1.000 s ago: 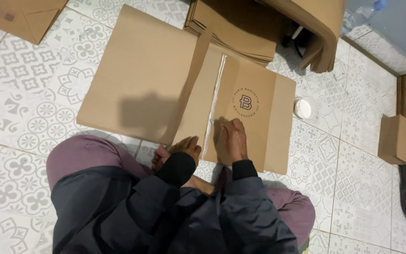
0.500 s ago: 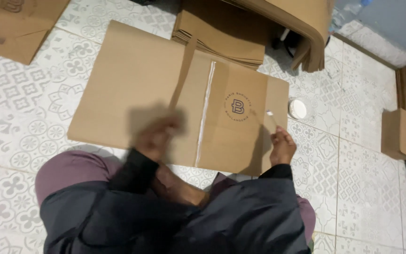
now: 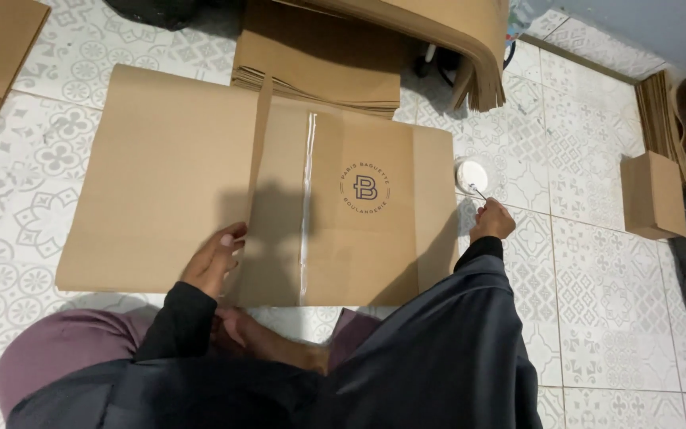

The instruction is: The person sits on the floor and applies a white adhesive substance to the center seam of a flat cardboard sheet using a small brush. They then fold the cardboard along the seam and press down firmly with both hands to secure the bond. The person repeats this process on another sheet.

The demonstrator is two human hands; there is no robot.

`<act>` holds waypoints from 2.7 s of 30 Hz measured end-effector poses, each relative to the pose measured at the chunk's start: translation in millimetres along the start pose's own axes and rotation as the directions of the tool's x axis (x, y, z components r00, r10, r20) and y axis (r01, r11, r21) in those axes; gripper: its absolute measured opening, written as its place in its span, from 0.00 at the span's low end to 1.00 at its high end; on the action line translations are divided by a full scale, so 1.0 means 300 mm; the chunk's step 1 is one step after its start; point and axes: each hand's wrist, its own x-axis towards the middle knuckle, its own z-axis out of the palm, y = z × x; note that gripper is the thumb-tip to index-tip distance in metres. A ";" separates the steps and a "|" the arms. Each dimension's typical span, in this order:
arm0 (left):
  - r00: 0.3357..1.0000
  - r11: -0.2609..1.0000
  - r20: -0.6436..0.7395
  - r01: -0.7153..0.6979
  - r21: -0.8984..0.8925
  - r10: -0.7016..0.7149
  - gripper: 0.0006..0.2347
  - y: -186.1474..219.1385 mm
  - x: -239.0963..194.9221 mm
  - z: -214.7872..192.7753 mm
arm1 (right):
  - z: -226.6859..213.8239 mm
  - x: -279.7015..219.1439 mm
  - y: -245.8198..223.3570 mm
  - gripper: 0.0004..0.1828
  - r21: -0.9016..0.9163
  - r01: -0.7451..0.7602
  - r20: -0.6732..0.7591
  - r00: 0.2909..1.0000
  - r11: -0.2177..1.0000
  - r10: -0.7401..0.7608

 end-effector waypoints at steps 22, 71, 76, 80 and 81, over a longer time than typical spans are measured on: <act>0.624 0.378 0.081 -0.565 0.733 0.777 0.19 -0.254 0.105 0.096 | -0.221 -0.851 0.335 0.13 0.325 -0.640 0.499 0.742 0.697 0.448; 0.983 0.225 0.152 -0.173 0.959 0.104 0.33 -0.493 0.186 0.206 | -0.292 -1.081 0.466 0.22 -0.159 0.972 0.933 0.206 0.175 -0.294; 0.979 0.150 0.153 -0.173 0.973 0.136 0.36 -0.492 0.174 0.219 | -0.280 -1.094 0.450 0.21 -0.176 0.965 0.928 0.228 0.192 -0.296; 0.986 0.127 0.143 -0.154 0.980 0.086 0.37 -0.480 0.178 0.221 | -0.208 -1.179 0.404 0.21 -0.128 0.952 0.928 0.214 0.277 -0.306; 0.988 0.132 0.139 -0.146 0.980 0.063 0.36 -0.478 0.180 0.223 | -0.177 -1.202 0.407 0.22 -0.099 0.967 0.932 0.173 0.236 -0.318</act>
